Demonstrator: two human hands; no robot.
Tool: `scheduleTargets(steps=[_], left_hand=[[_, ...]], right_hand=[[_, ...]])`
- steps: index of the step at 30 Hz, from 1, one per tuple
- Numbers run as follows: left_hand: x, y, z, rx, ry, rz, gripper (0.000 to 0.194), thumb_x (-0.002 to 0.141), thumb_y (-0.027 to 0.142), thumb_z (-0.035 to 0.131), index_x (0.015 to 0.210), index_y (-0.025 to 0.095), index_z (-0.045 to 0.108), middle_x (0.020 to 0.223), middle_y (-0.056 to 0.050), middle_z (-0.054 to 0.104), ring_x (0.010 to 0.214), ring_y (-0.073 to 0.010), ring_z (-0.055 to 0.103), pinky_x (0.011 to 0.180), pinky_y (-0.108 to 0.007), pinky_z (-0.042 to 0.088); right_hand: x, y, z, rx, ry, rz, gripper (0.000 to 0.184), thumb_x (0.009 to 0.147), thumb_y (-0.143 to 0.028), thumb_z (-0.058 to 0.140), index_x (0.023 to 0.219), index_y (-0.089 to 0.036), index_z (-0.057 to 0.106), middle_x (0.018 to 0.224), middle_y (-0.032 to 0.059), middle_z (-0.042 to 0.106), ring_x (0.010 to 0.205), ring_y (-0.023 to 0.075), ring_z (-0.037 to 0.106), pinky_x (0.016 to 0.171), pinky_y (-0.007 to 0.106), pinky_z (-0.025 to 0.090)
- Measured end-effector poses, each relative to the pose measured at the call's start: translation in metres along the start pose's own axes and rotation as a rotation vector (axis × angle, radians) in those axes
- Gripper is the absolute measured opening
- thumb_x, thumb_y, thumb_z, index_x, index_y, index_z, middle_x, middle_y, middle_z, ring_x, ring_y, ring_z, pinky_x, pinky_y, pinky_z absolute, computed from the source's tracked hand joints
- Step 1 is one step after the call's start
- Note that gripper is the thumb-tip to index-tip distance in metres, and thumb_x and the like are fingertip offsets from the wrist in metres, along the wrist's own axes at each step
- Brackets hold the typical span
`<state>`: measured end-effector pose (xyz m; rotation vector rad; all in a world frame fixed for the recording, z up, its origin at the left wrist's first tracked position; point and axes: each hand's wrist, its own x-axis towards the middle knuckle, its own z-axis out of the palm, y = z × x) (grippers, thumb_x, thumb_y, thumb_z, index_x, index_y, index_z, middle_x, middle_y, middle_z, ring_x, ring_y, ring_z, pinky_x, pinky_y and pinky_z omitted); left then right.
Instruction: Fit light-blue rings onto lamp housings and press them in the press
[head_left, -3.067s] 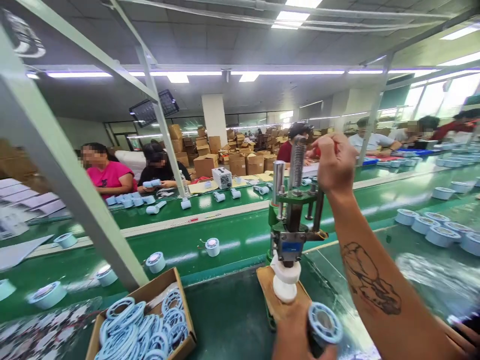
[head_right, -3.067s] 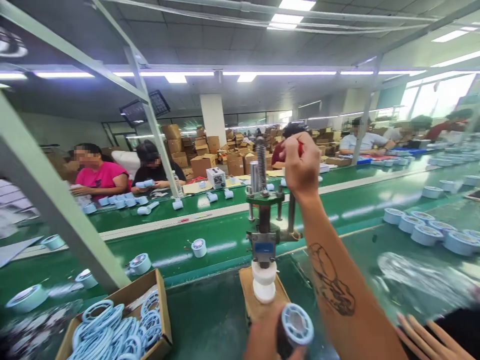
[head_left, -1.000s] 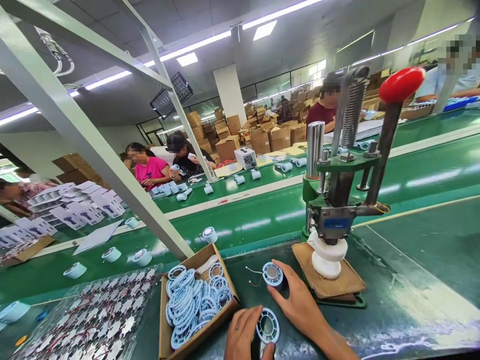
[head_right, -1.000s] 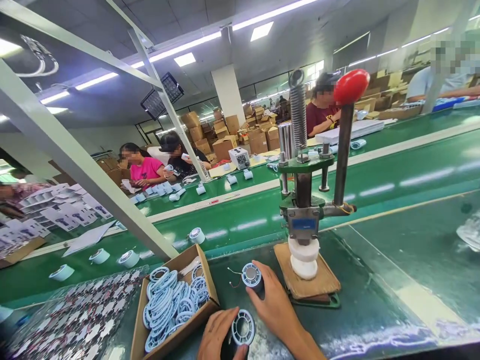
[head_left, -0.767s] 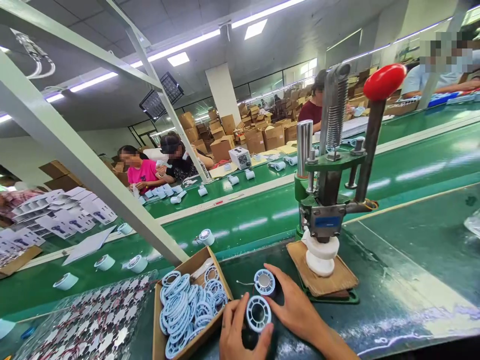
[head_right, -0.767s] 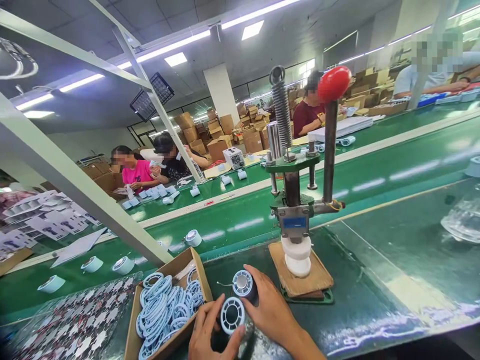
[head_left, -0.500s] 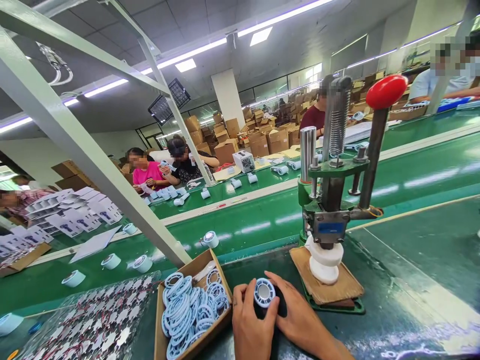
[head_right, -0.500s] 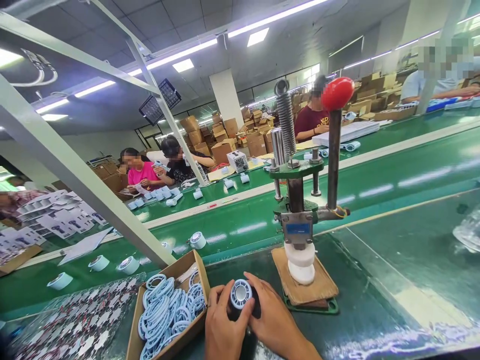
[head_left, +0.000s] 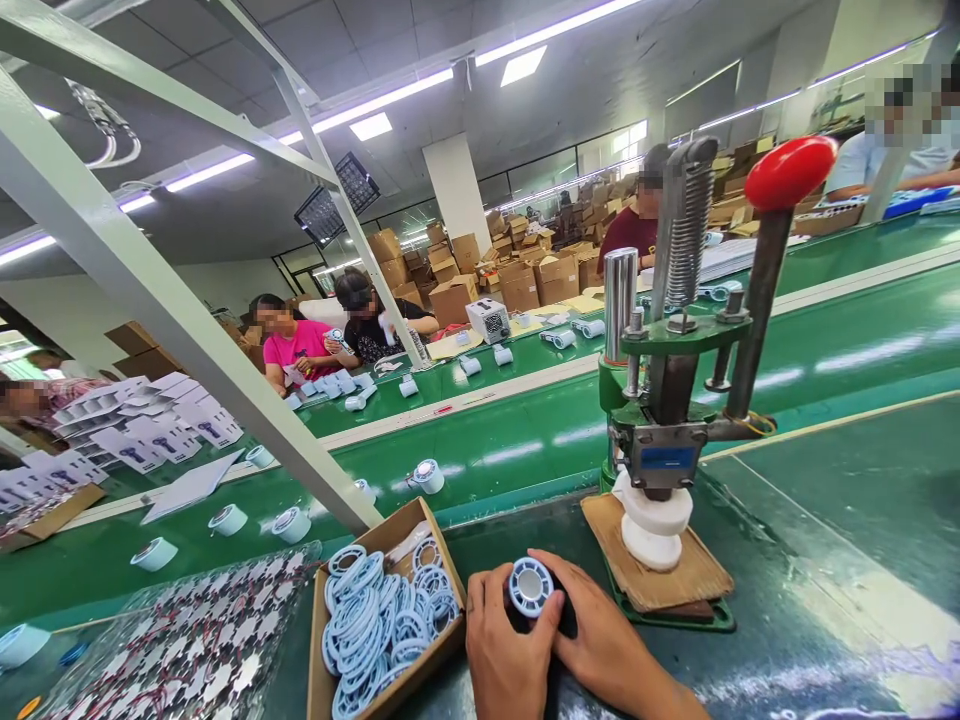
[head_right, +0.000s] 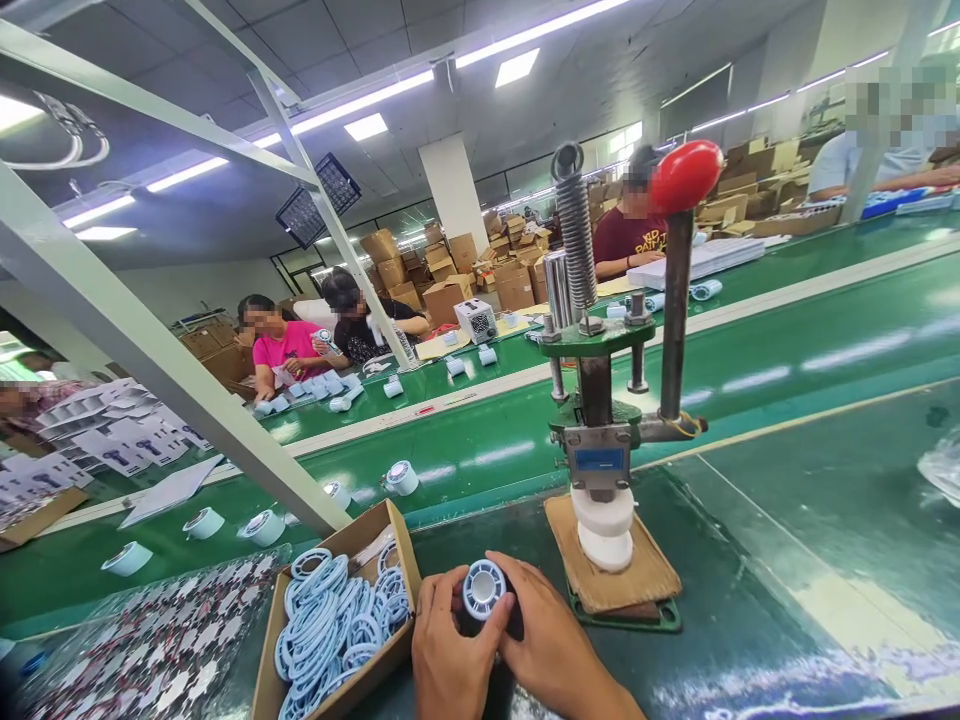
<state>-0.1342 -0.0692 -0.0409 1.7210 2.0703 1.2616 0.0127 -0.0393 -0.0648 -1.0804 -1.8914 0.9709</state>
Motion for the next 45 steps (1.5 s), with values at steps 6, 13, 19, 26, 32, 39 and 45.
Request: scheduleTargets(steps=[6, 13, 19, 26, 32, 39, 45], left_hand=[[-0.002, 0.003, 0.002, -0.013, 0.050, -0.021, 0.045, 0.082, 0.058, 0.073, 0.109, 0.022, 0.070, 0.102, -0.006, 0.063, 0.094, -0.0279, 0.065, 0.089, -0.041, 0.053], [-0.002, 0.009, 0.003, -0.058, 0.101, -0.038, 0.058, 0.081, 0.070, 0.069, 0.108, 0.019, 0.071, 0.099, -0.007, 0.063, 0.084, -0.0242, 0.063, 0.079, -0.037, 0.054], [0.005, 0.003, -0.003, -0.101, -0.006, -0.083, 0.047, 0.079, 0.059, 0.076, 0.103, 0.019, 0.073, 0.095, -0.005, 0.065, 0.077, -0.0213, 0.064, 0.074, -0.034, 0.055], [0.005, 0.001, -0.009, -0.101, -0.121, -0.034, 0.050, 0.078, 0.041, 0.076, 0.123, 0.020, 0.073, 0.118, -0.010, 0.070, 0.111, -0.0310, 0.065, 0.101, -0.043, 0.052], [0.009, 0.001, -0.011, -0.137, -0.126, -0.074, 0.053, 0.079, 0.056, 0.075, 0.119, 0.020, 0.075, 0.116, -0.010, 0.070, 0.105, -0.0310, 0.067, 0.099, -0.045, 0.054], [0.004, -0.001, -0.004, -0.117, -0.080, -0.065, 0.051, 0.075, 0.042, 0.080, 0.120, 0.020, 0.075, 0.118, -0.011, 0.071, 0.112, -0.0327, 0.066, 0.103, -0.045, 0.051], [0.002, -0.008, 0.001, -0.134, -0.036, -0.067, 0.053, 0.073, 0.043, 0.081, 0.120, 0.019, 0.075, 0.117, -0.012, 0.072, 0.110, -0.0332, 0.066, 0.102, -0.046, 0.052]], right_hand=[[0.001, 0.001, 0.000, 0.024, -0.003, 0.006, 0.056, 0.094, -0.026, 0.053, 0.149, -0.021, 0.047, 0.148, 0.0116, 0.054, 0.139, 0.0263, 0.051, 0.120, 0.047, 0.041], [0.001, -0.003, -0.003, 0.009, -0.022, 0.012, 0.056, 0.094, -0.025, 0.052, 0.150, -0.019, 0.046, 0.148, 0.0126, 0.055, 0.138, 0.0262, 0.051, 0.120, 0.048, 0.041], [0.002, -0.004, -0.005, 0.020, -0.042, 0.029, 0.057, 0.094, -0.031, 0.057, 0.149, -0.020, 0.047, 0.148, 0.0125, 0.055, 0.137, 0.0265, 0.052, 0.119, 0.046, 0.042], [0.002, 0.003, -0.002, -0.010, -0.045, -0.002, 0.058, 0.095, -0.024, 0.052, 0.152, -0.021, 0.044, 0.150, 0.0115, 0.054, 0.138, 0.0245, 0.051, 0.120, 0.045, 0.041], [0.002, 0.000, -0.004, 0.019, -0.050, 0.004, 0.056, 0.099, -0.036, 0.054, 0.152, -0.022, 0.043, 0.149, 0.0119, 0.054, 0.137, 0.0256, 0.052, 0.119, 0.046, 0.042], [0.004, -0.003, -0.004, 0.006, -0.049, -0.002, 0.057, 0.096, -0.029, 0.050, 0.153, -0.019, 0.043, 0.149, 0.0143, 0.054, 0.137, 0.0263, 0.052, 0.119, 0.047, 0.042], [0.004, -0.003, -0.004, -0.001, -0.052, -0.018, 0.057, 0.095, -0.026, 0.049, 0.151, -0.017, 0.046, 0.149, 0.0148, 0.054, 0.137, 0.0268, 0.053, 0.119, 0.048, 0.042]])
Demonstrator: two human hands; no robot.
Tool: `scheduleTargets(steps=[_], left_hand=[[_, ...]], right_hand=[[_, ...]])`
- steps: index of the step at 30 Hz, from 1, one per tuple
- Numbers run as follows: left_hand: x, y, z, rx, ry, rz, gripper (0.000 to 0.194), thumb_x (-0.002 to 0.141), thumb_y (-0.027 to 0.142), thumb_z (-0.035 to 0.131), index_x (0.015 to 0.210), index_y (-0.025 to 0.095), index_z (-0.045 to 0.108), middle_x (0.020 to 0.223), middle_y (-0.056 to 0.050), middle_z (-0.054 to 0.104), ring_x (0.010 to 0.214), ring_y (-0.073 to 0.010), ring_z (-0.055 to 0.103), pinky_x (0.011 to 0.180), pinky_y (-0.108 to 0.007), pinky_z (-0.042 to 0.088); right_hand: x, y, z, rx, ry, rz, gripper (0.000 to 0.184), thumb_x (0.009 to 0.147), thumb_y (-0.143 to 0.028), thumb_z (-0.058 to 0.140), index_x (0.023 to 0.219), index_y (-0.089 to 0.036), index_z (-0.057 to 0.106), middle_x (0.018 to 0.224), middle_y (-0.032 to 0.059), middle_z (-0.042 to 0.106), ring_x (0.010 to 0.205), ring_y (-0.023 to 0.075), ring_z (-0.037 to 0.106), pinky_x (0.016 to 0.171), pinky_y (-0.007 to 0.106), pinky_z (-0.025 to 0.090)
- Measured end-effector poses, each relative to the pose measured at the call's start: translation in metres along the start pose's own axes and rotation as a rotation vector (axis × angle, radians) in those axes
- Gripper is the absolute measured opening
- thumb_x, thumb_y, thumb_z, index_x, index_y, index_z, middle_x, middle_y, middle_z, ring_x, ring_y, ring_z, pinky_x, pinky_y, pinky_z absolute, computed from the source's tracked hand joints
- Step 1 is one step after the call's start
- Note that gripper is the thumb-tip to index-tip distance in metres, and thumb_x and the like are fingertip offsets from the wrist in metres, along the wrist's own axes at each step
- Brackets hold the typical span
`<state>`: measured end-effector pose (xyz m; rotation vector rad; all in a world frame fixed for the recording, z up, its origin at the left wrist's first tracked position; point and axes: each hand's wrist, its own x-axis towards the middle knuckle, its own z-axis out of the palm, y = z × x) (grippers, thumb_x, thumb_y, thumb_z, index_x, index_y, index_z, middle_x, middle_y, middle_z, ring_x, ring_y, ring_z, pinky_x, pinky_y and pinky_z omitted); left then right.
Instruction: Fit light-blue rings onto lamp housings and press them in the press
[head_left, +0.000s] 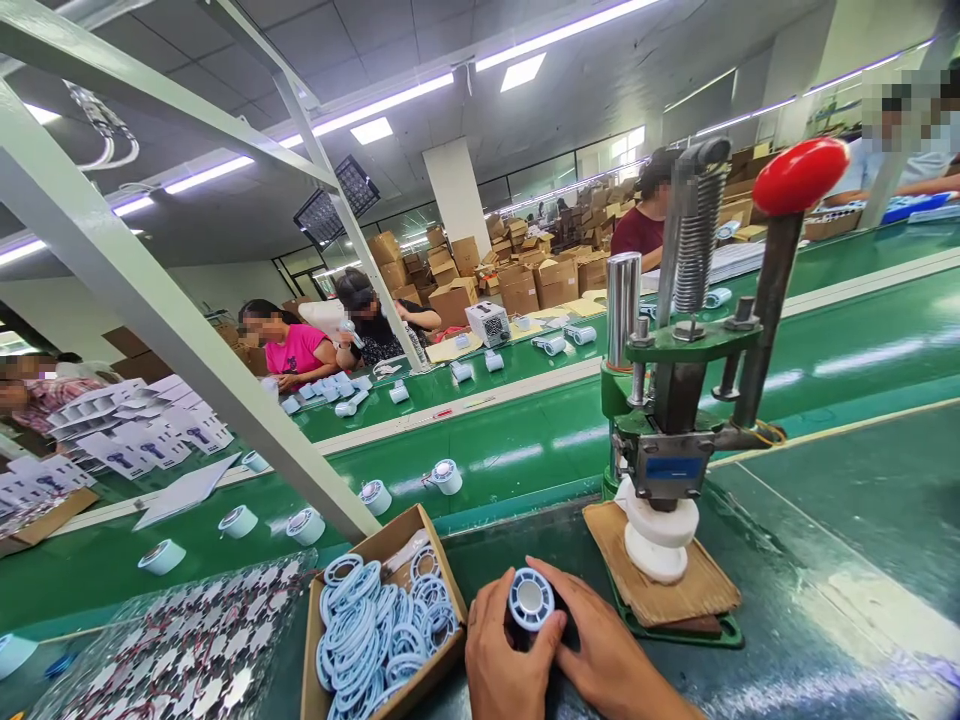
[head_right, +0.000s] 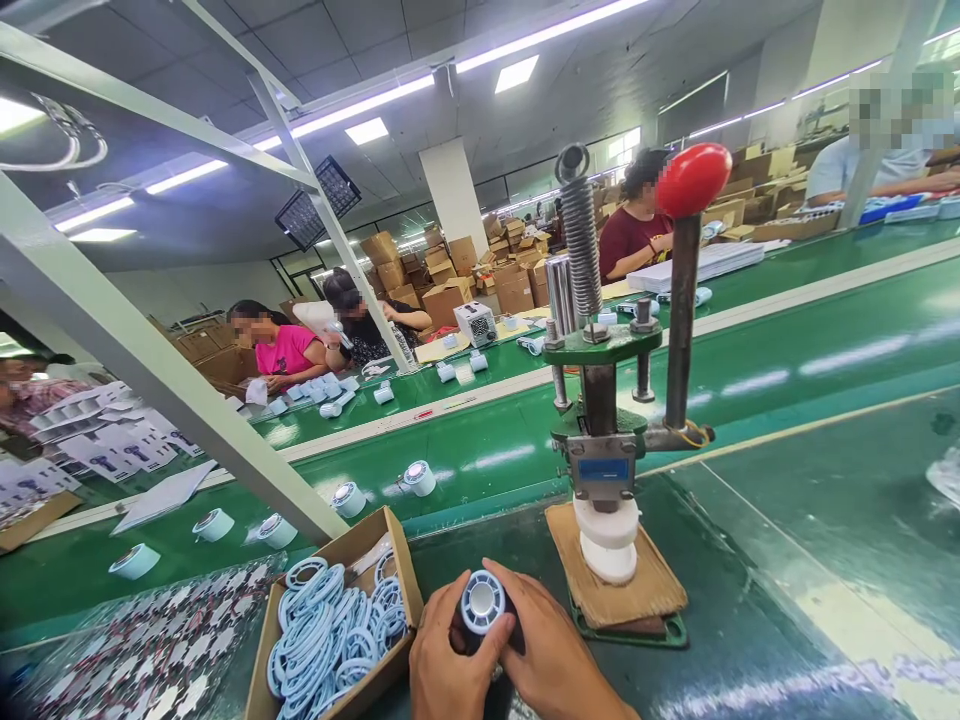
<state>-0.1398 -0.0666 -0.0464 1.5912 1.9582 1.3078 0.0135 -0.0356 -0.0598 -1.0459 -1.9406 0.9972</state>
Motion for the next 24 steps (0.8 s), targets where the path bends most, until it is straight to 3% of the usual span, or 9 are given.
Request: scheduleTargets(steps=[4, 11, 16, 20, 22, 24], left_hand=[[0.001, -0.002, -0.004, -0.010, -0.095, -0.005, 0.058, 0.071, 0.041, 0.081, 0.125, 0.019, 0.074, 0.123, -0.012, 0.072, 0.114, -0.0326, 0.066, 0.102, -0.043, 0.054], [-0.003, -0.013, -0.005, 0.010, -0.123, 0.069, 0.054, 0.088, 0.049, 0.063, 0.133, 0.021, 0.069, 0.131, -0.011, 0.070, 0.125, -0.0331, 0.062, 0.113, -0.052, 0.045], [-0.008, -0.025, 0.002, 0.001, -0.059, 0.105, 0.054, 0.088, 0.046, 0.064, 0.135, 0.019, 0.068, 0.117, -0.011, 0.075, 0.106, -0.0285, 0.070, 0.099, -0.043, 0.056], [-0.009, -0.026, 0.010, 0.012, 0.077, 0.158, 0.055, 0.084, 0.056, 0.069, 0.125, 0.019, 0.074, 0.096, -0.010, 0.076, 0.088, -0.0272, 0.070, 0.086, -0.038, 0.058], [-0.008, -0.016, 0.014, 0.000, 0.121, 0.156, 0.059, 0.080, 0.065, 0.071, 0.119, 0.021, 0.077, 0.086, -0.008, 0.074, 0.082, -0.0265, 0.069, 0.080, -0.036, 0.058], [-0.006, 0.003, 0.021, -0.049, 0.108, 0.142, 0.062, 0.078, 0.070, 0.072, 0.118, 0.023, 0.078, 0.082, -0.006, 0.071, 0.076, -0.0247, 0.068, 0.076, -0.034, 0.058]], right_hand=[[-0.002, 0.003, 0.000, -0.002, -0.011, -0.038, 0.059, 0.096, -0.025, 0.050, 0.154, -0.020, 0.044, 0.152, 0.0130, 0.052, 0.140, 0.0273, 0.051, 0.120, 0.049, 0.041], [-0.001, -0.001, -0.007, -0.043, -0.085, -0.032, 0.064, 0.097, -0.026, 0.050, 0.160, -0.024, 0.033, 0.159, 0.0087, 0.044, 0.145, 0.0235, 0.045, 0.124, 0.044, 0.037], [-0.001, -0.023, -0.017, -0.244, -0.171, 0.020, 0.074, 0.093, -0.015, 0.044, 0.163, -0.022, 0.020, 0.159, 0.0105, 0.043, 0.146, 0.0225, 0.044, 0.124, 0.043, 0.037], [-0.010, -0.048, -0.051, -0.347, -0.246, 0.079, 0.073, 0.095, -0.019, 0.050, 0.162, -0.030, 0.025, 0.165, 0.0052, 0.033, 0.151, 0.0257, 0.035, 0.125, 0.046, 0.034], [-0.018, -0.067, -0.080, -0.323, -0.186, 0.032, 0.063, 0.098, -0.028, 0.054, 0.158, -0.034, 0.036, 0.160, 0.0020, 0.042, 0.147, 0.0257, 0.043, 0.124, 0.044, 0.037], [-0.025, -0.094, -0.116, -0.319, -0.018, -0.084, 0.045, 0.100, -0.036, 0.055, 0.146, -0.036, 0.054, 0.148, 0.0005, 0.058, 0.137, 0.0247, 0.055, 0.118, 0.041, 0.046]])
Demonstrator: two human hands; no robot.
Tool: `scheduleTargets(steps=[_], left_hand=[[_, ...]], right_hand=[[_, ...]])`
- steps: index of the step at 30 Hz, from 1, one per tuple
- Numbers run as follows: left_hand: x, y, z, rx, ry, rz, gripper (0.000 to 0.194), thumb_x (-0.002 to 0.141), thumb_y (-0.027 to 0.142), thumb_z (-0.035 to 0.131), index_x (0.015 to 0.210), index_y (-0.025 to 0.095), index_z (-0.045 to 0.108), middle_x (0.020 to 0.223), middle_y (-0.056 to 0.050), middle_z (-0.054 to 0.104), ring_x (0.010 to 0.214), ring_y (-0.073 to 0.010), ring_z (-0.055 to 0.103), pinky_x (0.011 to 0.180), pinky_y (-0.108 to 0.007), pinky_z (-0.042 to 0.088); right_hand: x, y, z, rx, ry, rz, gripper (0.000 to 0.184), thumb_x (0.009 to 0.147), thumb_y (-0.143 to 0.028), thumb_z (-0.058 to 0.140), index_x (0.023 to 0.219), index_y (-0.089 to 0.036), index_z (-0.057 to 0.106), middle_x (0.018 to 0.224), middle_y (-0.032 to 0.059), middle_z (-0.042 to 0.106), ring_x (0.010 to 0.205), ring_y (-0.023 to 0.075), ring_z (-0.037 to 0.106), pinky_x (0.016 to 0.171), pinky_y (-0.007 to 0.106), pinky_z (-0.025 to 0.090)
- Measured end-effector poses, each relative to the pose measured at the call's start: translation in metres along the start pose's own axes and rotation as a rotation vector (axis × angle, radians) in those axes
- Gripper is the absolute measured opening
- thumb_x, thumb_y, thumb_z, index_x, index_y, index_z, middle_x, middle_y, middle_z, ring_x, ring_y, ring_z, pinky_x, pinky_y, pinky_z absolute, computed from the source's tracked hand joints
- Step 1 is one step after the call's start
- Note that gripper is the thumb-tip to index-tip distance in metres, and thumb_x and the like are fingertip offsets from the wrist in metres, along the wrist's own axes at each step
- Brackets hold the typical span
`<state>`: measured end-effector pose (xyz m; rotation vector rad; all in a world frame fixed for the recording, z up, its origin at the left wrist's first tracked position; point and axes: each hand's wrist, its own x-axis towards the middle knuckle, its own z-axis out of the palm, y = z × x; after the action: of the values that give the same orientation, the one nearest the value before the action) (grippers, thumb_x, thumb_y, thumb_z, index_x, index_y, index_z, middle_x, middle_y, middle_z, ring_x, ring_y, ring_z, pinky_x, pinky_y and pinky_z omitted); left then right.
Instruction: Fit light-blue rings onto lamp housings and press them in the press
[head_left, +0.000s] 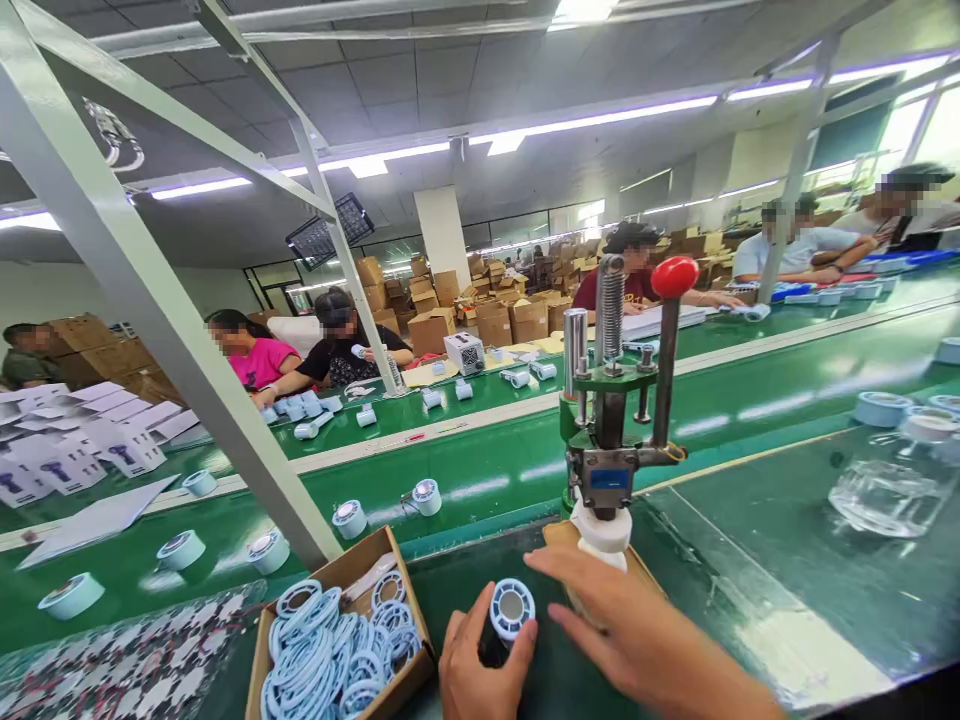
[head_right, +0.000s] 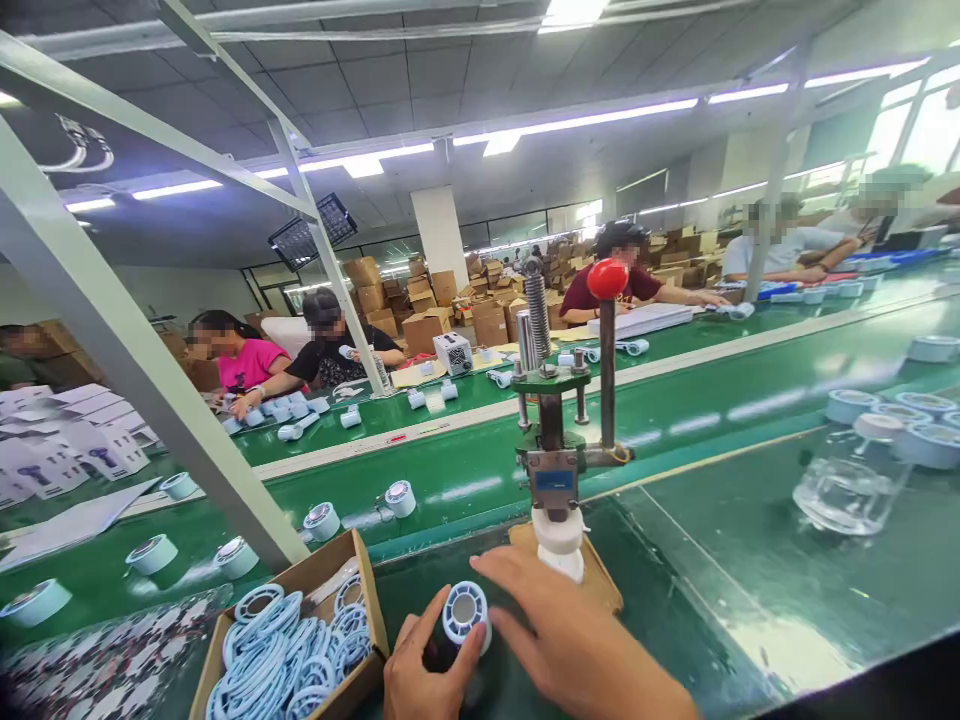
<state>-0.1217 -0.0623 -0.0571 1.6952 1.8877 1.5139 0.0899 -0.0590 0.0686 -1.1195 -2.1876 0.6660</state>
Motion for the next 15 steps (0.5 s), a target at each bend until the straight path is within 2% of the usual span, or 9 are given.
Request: scheduleTargets(steps=[3, 5, 7, 8, 10, 13, 15], left_hand=[[0.008, 0.034, 0.018, -0.117, -0.066, 0.017, 0.061, 0.077, 0.065, 0.074, 0.120, 0.022, 0.077, 0.085, -0.005, 0.070, 0.076, -0.0237, 0.068, 0.074, -0.033, 0.058], [0.012, 0.055, 0.033, -0.160, -0.090, 0.048, 0.055, 0.075, 0.056, 0.079, 0.119, 0.023, 0.077, 0.090, -0.007, 0.073, 0.083, -0.0255, 0.069, 0.078, -0.034, 0.059], [0.014, 0.070, 0.051, -0.176, -0.109, 0.070, 0.050, 0.072, 0.045, 0.081, 0.118, 0.024, 0.078, 0.093, -0.008, 0.075, 0.087, -0.0274, 0.070, 0.081, -0.036, 0.060], [0.016, 0.075, 0.060, -0.176, -0.124, 0.072, 0.050, 0.070, 0.042, 0.082, 0.118, 0.025, 0.078, 0.095, -0.008, 0.076, 0.088, -0.0286, 0.070, 0.082, -0.038, 0.060], [0.019, 0.083, 0.077, -0.164, -0.161, 0.073, 0.053, 0.069, 0.037, 0.082, 0.120, 0.025, 0.077, 0.101, -0.009, 0.078, 0.095, -0.0319, 0.070, 0.090, -0.044, 0.060], [0.024, 0.094, 0.093, -0.127, -0.201, 0.062, 0.057, 0.067, 0.032, 0.083, 0.122, 0.025, 0.075, 0.112, -0.010, 0.077, 0.109, -0.0369, 0.067, 0.103, -0.052, 0.054], [0.025, 0.101, 0.096, -0.114, -0.205, 0.065, 0.056, 0.064, 0.033, 0.087, 0.119, 0.027, 0.076, 0.111, -0.011, 0.077, 0.111, -0.0387, 0.067, 0.102, -0.053, 0.054]], right_hand=[[0.004, -0.035, -0.070, -0.078, 0.454, -0.240, 0.029, 0.100, -0.032, 0.059, 0.127, -0.036, 0.067, 0.128, 0.0013, 0.070, 0.120, 0.0233, 0.066, 0.105, 0.041, 0.056], [0.017, -0.059, -0.115, -0.154, 0.793, -0.413, 0.026, 0.098, -0.025, 0.061, 0.121, -0.032, 0.068, 0.122, 0.0027, 0.071, 0.117, 0.0228, 0.066, 0.104, 0.044, 0.055], [0.039, -0.077, -0.154, -0.269, 1.084, -0.481, 0.021, 0.096, -0.023, 0.062, 0.116, -0.024, 0.070, 0.115, 0.0060, 0.071, 0.114, 0.0223, 0.065, 0.104, 0.044, 0.052], [0.053, -0.082, -0.172, -0.322, 1.192, -0.454, 0.020, 0.097, -0.025, 0.062, 0.114, -0.020, 0.071, 0.113, 0.0083, 0.070, 0.112, 0.0218, 0.065, 0.102, 0.042, 0.052], [0.082, -0.084, -0.202, -0.390, 1.269, -0.293, 0.028, 0.100, -0.033, 0.059, 0.112, -0.011, 0.072, 0.112, 0.0124, 0.070, 0.105, 0.0194, 0.065, 0.093, 0.035, 0.052], [0.117, -0.071, -0.231, -0.432, 1.117, -0.057, 0.043, 0.103, -0.043, 0.052, 0.100, -0.006, 0.075, 0.089, 0.0097, 0.074, 0.076, 0.0126, 0.063, 0.070, 0.027, 0.045], [0.128, -0.059, -0.237, -0.483, 1.067, -0.010, 0.049, 0.102, -0.045, 0.051, 0.082, -0.007, 0.076, 0.065, 0.0048, 0.068, 0.058, 0.0101, 0.052, 0.061, 0.028, 0.036]])
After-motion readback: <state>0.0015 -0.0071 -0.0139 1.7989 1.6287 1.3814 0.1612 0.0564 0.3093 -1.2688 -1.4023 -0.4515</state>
